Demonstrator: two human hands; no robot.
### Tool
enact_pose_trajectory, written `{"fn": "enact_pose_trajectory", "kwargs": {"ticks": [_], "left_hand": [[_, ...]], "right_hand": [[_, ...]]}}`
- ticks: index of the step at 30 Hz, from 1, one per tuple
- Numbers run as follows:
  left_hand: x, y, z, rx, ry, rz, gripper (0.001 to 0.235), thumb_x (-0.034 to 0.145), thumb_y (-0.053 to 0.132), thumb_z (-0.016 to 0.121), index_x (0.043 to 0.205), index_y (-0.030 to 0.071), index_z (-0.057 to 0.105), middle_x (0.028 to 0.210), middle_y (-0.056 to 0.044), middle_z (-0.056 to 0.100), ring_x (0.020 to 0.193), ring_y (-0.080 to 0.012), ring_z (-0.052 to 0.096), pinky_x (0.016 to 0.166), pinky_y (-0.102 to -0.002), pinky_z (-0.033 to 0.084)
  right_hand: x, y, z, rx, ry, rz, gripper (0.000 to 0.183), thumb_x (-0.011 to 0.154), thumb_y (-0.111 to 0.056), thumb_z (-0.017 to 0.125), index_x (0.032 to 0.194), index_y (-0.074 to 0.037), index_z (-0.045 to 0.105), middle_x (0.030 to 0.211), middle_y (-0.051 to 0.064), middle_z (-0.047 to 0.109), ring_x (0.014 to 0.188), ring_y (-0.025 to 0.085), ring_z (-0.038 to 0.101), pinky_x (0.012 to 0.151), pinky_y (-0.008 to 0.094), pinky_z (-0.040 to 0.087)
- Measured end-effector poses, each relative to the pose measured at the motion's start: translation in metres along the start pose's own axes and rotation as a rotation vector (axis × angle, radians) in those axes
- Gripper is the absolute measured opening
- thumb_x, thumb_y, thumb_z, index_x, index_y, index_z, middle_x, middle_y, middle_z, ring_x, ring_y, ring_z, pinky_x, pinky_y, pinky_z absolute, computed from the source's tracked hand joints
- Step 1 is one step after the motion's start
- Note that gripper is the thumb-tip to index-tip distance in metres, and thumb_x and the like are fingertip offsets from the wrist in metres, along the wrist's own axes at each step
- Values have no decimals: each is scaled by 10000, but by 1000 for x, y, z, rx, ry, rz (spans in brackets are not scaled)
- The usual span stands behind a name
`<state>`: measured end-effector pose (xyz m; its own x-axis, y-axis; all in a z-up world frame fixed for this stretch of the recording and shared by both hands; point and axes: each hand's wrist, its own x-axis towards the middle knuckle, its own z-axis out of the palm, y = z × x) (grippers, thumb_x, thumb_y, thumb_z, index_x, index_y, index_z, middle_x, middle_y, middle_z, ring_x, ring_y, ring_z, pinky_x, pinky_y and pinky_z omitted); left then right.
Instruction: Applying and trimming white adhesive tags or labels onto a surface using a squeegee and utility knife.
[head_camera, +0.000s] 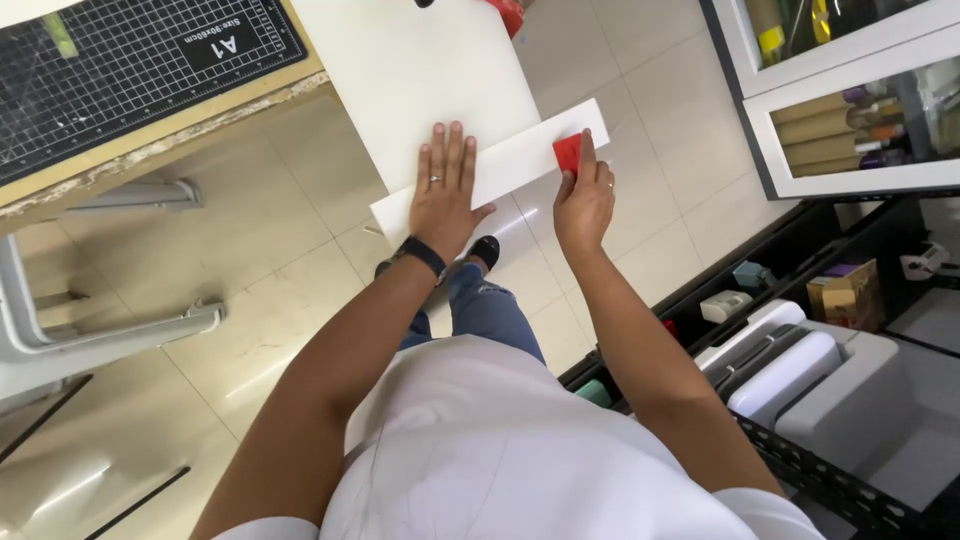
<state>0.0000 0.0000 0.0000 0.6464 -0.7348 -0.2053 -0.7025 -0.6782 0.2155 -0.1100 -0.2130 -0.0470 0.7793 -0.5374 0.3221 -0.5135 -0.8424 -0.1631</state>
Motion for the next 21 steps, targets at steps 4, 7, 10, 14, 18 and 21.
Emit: {"fn": "enact_pose_trajectory", "kwargs": {"ticks": [4,7,10,14,18,21], "left_hand": [[8,2,5,-38,-23,9,979,1040,602,472,1656,13,-11,1710,-206,-166,1554,-421,-210,1264,-543,-175],[1,-5,-2,-41,0,26,1043,991,552,592,1655,-2,10,1717,-209,-135,1569,-421,-165,1285,-534,-142],[-19,-23,-15,-123,13,-5,1095,960,591,620,1657,-5,21,1720,-204,-126,1571,-413,-167,1293,-518,-135],[-39,-33,-15,-184,36,-118,1170,920,624,664,1654,-6,6,1712,-234,-124,1558,-438,-174,1269,-537,-141],[-35,-36,4,-203,46,-155,1223,877,540,753,1656,13,-28,1710,-232,-145,1555,-437,-185,1283,-545,-117],[-62,-45,-30,-262,98,-201,1240,867,532,792,1656,2,-4,1707,-268,-96,1558,-473,-130,1276,-568,-72]], "right_hand": [[-34,-44,14,38,75,-28,604,981,-129,657,1550,-172,461,1043,136,607,917,369,624,742,499,526],[-58,-83,10,76,62,-209,595,991,-202,562,1574,-219,445,1010,78,601,880,319,608,675,468,502],[-28,-45,16,28,79,-343,532,978,-96,538,1505,-156,524,986,119,635,846,341,611,647,476,478],[-25,-28,23,20,94,-123,455,976,-90,602,1428,-64,558,1036,207,654,888,423,640,703,519,500],[-86,-128,6,56,1,-367,604,975,-185,579,1565,-230,456,1019,47,608,946,280,616,725,415,487],[-32,-66,19,50,10,-356,282,1005,-98,544,1248,4,645,1044,246,648,940,462,600,720,555,468]]}}
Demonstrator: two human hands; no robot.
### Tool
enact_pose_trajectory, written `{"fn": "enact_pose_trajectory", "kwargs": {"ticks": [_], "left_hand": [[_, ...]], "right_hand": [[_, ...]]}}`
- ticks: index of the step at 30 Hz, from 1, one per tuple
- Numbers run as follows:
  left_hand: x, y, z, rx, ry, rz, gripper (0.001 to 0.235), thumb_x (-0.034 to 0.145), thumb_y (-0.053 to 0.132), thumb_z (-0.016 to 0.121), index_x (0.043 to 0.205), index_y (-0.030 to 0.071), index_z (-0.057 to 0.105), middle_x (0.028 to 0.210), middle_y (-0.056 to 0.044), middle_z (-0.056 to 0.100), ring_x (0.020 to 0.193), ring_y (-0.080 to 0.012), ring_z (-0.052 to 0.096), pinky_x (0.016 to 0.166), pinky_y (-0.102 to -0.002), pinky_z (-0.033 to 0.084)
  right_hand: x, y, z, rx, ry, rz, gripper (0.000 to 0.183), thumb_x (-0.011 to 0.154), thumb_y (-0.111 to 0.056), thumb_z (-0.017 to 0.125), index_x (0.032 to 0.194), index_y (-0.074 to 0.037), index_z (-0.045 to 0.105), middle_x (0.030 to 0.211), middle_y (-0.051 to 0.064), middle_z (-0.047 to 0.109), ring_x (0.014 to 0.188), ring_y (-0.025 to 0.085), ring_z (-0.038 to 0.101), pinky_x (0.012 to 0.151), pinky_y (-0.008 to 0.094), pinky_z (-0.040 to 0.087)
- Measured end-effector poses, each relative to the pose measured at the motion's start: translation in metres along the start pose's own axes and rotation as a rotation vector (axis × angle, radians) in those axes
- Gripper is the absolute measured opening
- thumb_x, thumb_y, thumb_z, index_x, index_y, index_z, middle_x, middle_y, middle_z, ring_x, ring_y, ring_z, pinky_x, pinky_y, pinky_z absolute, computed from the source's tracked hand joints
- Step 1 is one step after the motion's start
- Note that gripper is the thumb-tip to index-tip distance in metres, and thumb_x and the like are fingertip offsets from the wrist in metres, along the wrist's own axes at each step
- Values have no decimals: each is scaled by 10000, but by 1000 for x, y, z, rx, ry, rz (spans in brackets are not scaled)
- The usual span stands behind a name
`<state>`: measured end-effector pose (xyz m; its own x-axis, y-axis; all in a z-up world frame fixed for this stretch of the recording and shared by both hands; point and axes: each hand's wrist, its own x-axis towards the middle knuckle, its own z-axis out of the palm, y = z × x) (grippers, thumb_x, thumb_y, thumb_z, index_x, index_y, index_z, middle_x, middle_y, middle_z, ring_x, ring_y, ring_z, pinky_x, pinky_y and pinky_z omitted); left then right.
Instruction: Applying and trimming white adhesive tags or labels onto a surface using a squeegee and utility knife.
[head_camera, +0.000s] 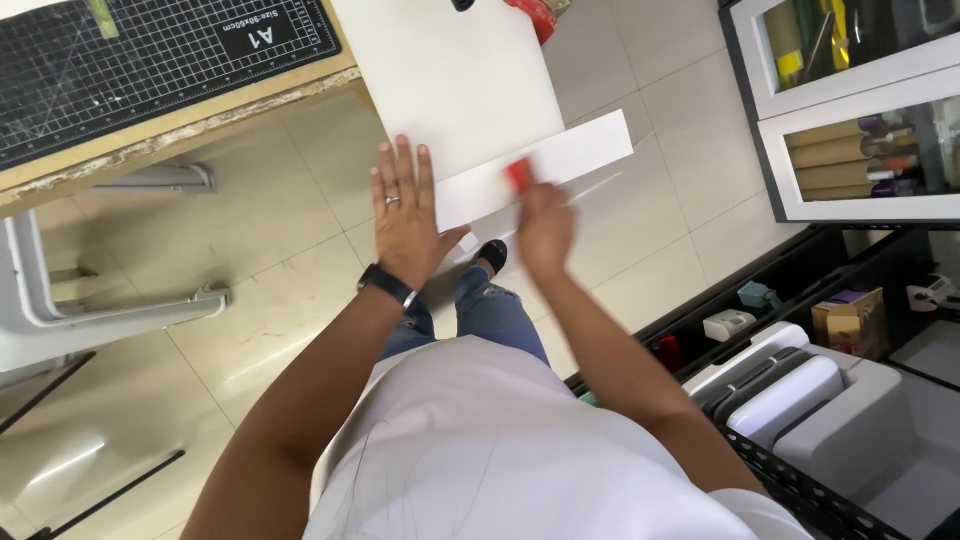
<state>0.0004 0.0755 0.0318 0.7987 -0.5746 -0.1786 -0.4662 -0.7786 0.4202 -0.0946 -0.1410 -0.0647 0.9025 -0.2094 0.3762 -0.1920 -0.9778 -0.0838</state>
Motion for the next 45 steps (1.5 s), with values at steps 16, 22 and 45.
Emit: {"fn": "enact_pose_trajectory", "kwargs": {"ticks": [16,22,45], "left_hand": [[-30,-60,62,-320,458,41,1313,731,457,968,1624,-71,162,858,-29,754,1150,-303,622,1224,-584,164],[-24,-62,76,-335,453,58,1270,689,395,973,1632,-18,230,814,-58,763,1128,-285,657,1245,-513,194],[-30,-49,71,-424,444,-13,1160,789,331,908,1642,-6,197,835,-27,767,1136,-247,649,1227,-545,215]], "right_hand": [[-21,29,19,-87,-49,321,587,1045,-154,562,1602,-203,385,1157,113,664,1021,297,676,808,430,538],[-13,-74,-15,97,-95,-180,603,986,-200,548,1576,-248,432,1062,88,648,939,344,653,770,478,508],[-11,-64,-13,127,-60,-28,658,934,-172,618,1569,-246,461,1019,93,635,918,352,624,722,481,486]]}}
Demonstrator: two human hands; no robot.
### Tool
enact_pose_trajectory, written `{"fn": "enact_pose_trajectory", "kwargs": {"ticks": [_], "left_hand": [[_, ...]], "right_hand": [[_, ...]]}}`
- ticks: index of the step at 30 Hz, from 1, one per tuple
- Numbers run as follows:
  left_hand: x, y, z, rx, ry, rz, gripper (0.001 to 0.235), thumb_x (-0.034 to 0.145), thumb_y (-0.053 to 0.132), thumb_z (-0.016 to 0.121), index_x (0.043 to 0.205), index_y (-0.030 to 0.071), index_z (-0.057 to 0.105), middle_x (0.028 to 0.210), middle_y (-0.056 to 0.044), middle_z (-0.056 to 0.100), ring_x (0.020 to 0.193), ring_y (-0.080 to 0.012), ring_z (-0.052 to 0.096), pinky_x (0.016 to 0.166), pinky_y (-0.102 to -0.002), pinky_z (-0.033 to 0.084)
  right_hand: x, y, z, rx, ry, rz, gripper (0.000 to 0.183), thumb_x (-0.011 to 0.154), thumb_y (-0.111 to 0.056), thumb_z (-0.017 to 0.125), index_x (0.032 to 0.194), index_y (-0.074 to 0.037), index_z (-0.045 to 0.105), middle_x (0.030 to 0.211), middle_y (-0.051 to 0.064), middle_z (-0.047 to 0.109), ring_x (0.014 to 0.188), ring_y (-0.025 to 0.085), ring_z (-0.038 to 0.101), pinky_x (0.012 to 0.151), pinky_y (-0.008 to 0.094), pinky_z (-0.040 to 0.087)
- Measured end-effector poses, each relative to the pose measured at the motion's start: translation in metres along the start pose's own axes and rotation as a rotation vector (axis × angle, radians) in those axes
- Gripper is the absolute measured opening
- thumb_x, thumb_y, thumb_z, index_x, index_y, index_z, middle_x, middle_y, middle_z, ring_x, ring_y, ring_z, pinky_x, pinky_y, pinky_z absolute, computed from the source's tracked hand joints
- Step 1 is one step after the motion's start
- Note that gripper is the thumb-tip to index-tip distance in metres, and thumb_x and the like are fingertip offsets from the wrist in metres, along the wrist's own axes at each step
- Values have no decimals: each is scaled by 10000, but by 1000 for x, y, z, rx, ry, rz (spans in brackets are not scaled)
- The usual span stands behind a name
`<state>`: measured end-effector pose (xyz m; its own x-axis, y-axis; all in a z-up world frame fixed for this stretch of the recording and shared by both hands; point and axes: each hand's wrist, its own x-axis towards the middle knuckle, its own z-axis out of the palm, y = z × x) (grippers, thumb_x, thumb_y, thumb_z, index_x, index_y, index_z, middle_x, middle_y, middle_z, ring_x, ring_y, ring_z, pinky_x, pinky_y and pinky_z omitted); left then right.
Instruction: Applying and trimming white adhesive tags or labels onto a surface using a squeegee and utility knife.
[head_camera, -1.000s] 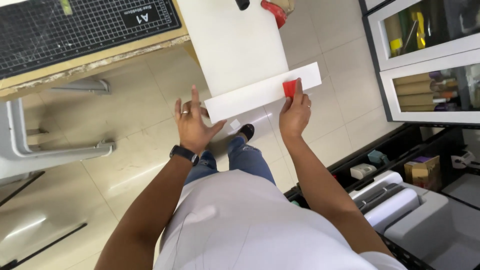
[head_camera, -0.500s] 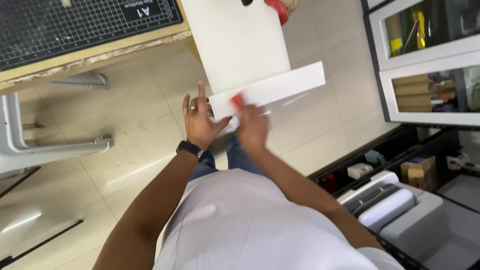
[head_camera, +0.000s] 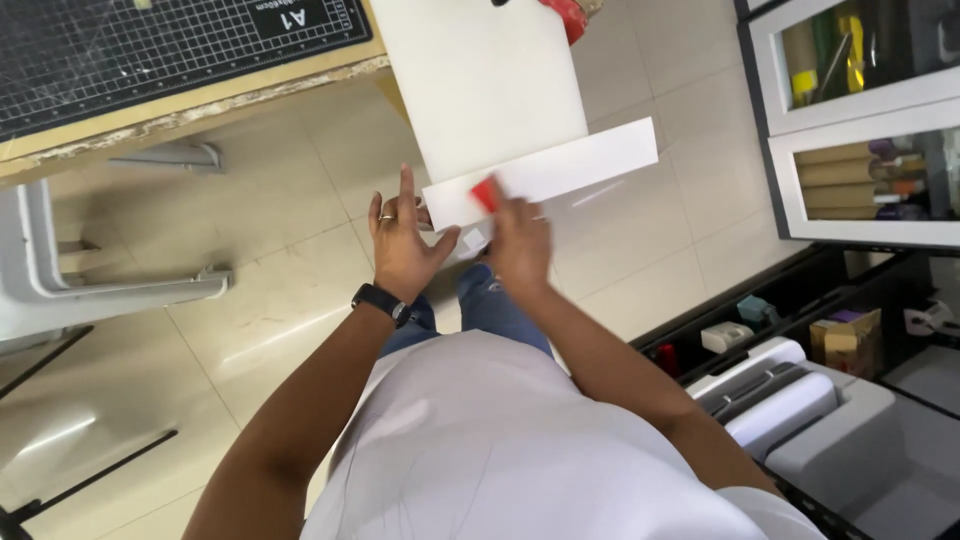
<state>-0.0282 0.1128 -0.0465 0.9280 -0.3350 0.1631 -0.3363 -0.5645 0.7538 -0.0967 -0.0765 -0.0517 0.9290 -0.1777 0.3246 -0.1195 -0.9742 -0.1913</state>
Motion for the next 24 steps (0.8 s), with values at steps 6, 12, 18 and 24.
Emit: {"fn": "enact_pose_trajectory", "kwargs": {"ticks": [6,12,18,24], "left_hand": [[-2,-6,12,57,-22,-83,979,905,289,785,1640,-5,208,854,-15,767,1135,-248,660,1194,-568,262],[1,-15,16,78,-133,-206,819,983,293,680,1635,41,253,895,-9,787,1159,-261,666,1182,-587,276],[9,-13,15,44,-157,-261,663,1056,234,527,1628,34,259,981,-91,781,1146,-329,675,1170,-591,303],[7,-17,14,-38,-189,-311,660,1058,233,502,1632,48,232,1003,-105,769,1147,-344,675,1175,-606,311]], "right_hand": [[-13,16,20,-11,67,21,446,947,-26,627,1392,-6,603,1017,262,639,897,468,601,797,534,475],[22,16,-15,157,-47,-151,658,933,-158,674,1559,-211,479,1012,67,641,963,343,613,796,468,473],[55,23,-25,238,-142,-628,341,1026,-194,564,1333,-294,676,936,-3,608,933,251,563,869,408,427],[76,20,-7,216,-112,-685,292,1039,-241,557,1299,-297,677,977,-15,564,940,242,527,862,420,423]]}}
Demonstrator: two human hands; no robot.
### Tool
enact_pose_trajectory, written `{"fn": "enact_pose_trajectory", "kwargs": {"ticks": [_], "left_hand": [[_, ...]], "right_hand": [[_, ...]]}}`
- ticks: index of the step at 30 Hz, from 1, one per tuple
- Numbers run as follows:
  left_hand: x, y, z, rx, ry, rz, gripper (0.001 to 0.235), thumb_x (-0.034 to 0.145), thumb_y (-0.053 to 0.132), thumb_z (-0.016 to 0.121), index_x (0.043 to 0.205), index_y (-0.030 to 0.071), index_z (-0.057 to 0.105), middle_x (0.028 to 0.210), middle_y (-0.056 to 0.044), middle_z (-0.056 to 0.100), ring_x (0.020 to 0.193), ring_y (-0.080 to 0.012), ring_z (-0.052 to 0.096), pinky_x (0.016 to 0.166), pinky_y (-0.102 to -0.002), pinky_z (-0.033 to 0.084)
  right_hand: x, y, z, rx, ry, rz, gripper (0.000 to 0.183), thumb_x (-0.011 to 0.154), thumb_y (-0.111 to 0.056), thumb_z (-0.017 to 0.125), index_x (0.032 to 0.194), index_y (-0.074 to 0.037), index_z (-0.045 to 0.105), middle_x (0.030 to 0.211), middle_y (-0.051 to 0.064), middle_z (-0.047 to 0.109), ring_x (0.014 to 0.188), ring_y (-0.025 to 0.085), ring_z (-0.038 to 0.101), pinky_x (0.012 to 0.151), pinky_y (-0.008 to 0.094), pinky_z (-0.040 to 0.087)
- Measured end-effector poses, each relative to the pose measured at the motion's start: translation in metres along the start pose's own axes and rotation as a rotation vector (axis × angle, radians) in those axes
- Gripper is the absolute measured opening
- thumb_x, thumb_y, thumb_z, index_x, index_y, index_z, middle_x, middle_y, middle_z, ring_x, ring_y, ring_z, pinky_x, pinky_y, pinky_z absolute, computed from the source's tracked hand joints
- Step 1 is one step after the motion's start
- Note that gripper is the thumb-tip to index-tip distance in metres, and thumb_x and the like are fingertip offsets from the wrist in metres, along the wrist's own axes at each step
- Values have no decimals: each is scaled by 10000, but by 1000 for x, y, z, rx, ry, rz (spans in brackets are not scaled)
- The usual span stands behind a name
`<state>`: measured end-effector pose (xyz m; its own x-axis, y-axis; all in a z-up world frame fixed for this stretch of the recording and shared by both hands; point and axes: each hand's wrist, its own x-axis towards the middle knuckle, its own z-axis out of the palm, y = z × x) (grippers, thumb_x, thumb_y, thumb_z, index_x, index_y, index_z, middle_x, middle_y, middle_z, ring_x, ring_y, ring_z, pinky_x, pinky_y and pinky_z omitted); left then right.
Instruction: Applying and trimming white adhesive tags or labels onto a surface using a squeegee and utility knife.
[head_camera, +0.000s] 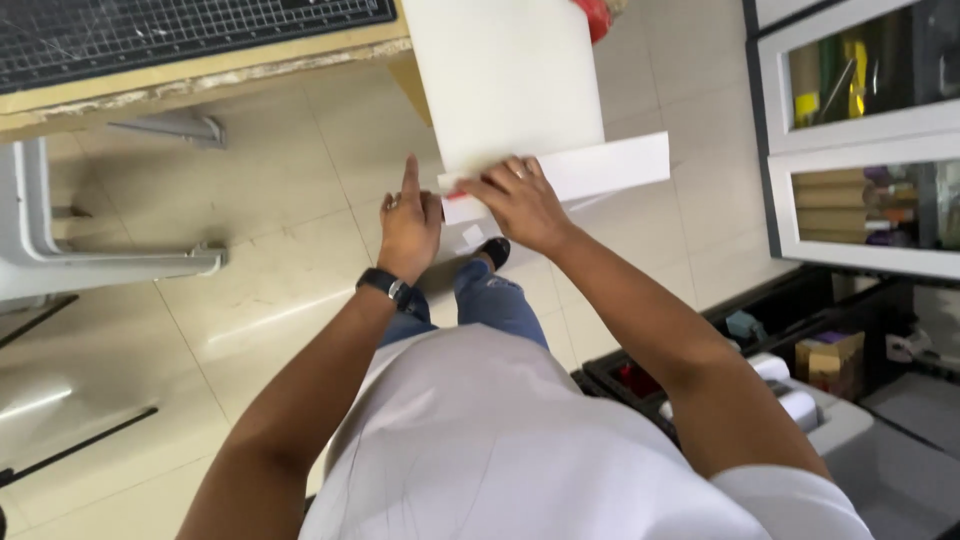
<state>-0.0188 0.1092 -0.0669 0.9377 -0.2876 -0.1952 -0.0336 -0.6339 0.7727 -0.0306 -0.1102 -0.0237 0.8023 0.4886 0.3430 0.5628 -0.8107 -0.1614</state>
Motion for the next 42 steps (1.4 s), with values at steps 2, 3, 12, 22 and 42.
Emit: {"fn": "enact_pose_trajectory", "kwargs": {"ticks": [2,3,12,22,42], "left_hand": [[6,-1,-2,-27,-7,-21,674,1056,262,478,1640,59,209,993,-97,765,1152,-337,673,1176,-604,318],[-3,-2,1,-57,-54,-59,689,1054,292,453,1649,71,185,983,-90,760,1158,-330,670,1176,-602,325],[-3,19,-33,-309,-192,-250,690,1045,327,414,1657,145,151,1032,3,783,1152,-214,701,1131,-470,446],[-9,25,-72,-543,-335,-211,781,1048,579,438,1647,127,222,1096,-54,779,1254,-237,656,1174,-457,394],[-2,-6,2,-163,67,161,1088,714,400,920,1612,266,322,1020,53,766,986,-220,725,954,-401,570]], "right_hand": [[-10,1,-9,7,2,-60,281,1021,-220,571,1267,-299,685,985,-5,573,934,248,535,861,423,433],[-26,-7,-15,29,-21,-88,274,1004,-199,586,1234,-302,693,992,5,583,927,255,543,859,426,443],[-13,-3,-12,21,0,-131,267,1094,-246,458,1202,-309,695,977,-2,552,931,237,525,867,408,429],[-13,-2,-6,54,60,139,342,1033,-206,537,1349,-300,631,1010,-37,553,1003,226,557,907,406,422],[-43,-61,-18,-139,26,788,695,957,-71,617,1590,7,341,1114,236,674,967,442,681,778,476,543]]}}
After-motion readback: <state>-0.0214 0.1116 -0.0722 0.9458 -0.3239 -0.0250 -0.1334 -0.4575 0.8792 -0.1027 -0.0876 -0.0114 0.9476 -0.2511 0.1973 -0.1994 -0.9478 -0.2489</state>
